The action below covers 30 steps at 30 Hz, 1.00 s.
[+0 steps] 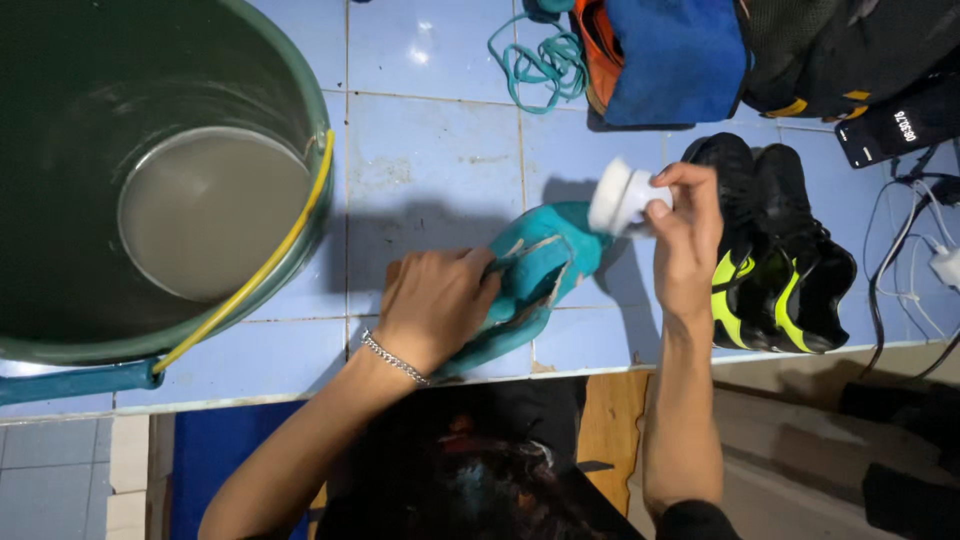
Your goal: The person cleans a shoe using a white cloth, rubbing the outer surface and the interior of the shoe.
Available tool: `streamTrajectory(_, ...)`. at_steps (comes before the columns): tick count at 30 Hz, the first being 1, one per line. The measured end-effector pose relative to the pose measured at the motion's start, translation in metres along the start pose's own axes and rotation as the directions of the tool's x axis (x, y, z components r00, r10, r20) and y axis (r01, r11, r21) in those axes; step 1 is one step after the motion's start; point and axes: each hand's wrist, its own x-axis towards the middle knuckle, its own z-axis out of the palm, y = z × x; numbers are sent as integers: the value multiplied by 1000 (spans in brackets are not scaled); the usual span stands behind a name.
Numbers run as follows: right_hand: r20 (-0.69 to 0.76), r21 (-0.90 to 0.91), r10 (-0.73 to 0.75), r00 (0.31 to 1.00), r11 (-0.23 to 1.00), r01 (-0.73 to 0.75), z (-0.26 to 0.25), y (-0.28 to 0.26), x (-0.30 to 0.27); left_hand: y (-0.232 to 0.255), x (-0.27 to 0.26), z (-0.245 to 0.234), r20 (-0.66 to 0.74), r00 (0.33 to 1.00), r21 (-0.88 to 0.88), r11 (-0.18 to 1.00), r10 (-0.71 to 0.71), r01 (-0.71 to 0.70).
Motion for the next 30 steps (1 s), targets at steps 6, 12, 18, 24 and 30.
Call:
streamTrajectory(6, 3, -393, -280, 960, 883, 258, 68, -10, -20, -1, 0, 1, 47, 999, 65, 998, -21, 18)
streamTrajectory(12, 107, -654, -207, 972, 722, 226, 60, -8, -7, 7, 0, -13, 38, 999, 67, 998, 19, -21)
streamTrajectory(18, 59, -540, -183, 981, 821, 185, 61, -11, -3, 8, 1, -16, 58, 998, -18, 1000, -8, 9)
streamTrajectory(24, 104, -498, -223, 969, 832, 245, 69, -22, -20, 4, 1, -15, 80, 996, -64, 996, -49, 55)
streamTrajectory(30, 180, -539, -227, 957, 791, 289, 78, -43, -38, 1, 2, -7, 100, 994, 56, 998, -42, 36)
